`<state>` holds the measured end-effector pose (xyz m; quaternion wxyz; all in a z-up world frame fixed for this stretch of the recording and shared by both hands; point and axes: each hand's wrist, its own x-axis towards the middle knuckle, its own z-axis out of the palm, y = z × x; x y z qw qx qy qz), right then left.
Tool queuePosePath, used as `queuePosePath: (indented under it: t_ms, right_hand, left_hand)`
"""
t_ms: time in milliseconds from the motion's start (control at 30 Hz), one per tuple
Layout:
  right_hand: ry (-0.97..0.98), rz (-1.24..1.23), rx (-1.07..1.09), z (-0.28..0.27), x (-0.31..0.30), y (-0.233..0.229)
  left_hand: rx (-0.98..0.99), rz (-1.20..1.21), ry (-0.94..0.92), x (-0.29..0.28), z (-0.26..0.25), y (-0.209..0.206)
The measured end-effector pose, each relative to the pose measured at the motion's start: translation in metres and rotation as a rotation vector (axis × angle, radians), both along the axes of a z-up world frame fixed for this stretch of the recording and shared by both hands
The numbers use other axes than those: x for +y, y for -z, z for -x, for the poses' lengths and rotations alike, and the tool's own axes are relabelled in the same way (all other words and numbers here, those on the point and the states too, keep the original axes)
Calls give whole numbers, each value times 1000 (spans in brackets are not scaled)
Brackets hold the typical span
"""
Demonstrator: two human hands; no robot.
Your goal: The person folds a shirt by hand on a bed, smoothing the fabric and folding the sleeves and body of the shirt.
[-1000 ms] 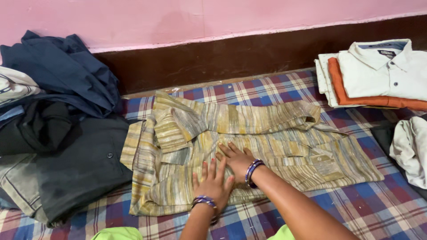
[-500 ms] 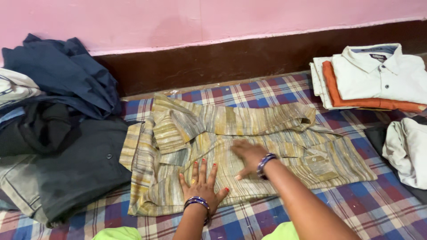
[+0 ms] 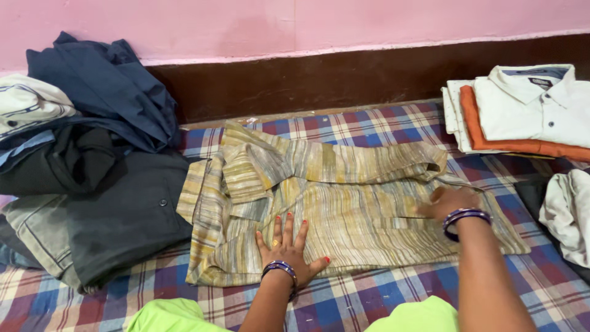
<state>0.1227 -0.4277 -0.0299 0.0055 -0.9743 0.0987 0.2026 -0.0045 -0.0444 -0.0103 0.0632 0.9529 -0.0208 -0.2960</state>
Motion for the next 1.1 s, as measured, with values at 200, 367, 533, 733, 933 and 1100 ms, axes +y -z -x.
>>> queuePosePath:
  t_ms: [200,367,533,733,933,1100]
  right_hand:
    - [209,-272,16,5,-9,40]
    - [125,5,-26,-10,-16,49]
    - [148,-110,13,-4,-13,17]
    - [0,-232,80,13,68,-33]
    - [-635,-210,64,31,187,-24]
    - [-739,-15,324,56,250,-14]
  left_hand:
    - [-23,-28,20,-1,-1,1]
    - [-18,0,2,0,0,1]
    - [-22,-5,-4,0,1,1]
    - [-28,3,-8,0,0,0]
    - [-48,-5,-5,-1,1,5]
    - [-67,-64,36,0,-1,15]
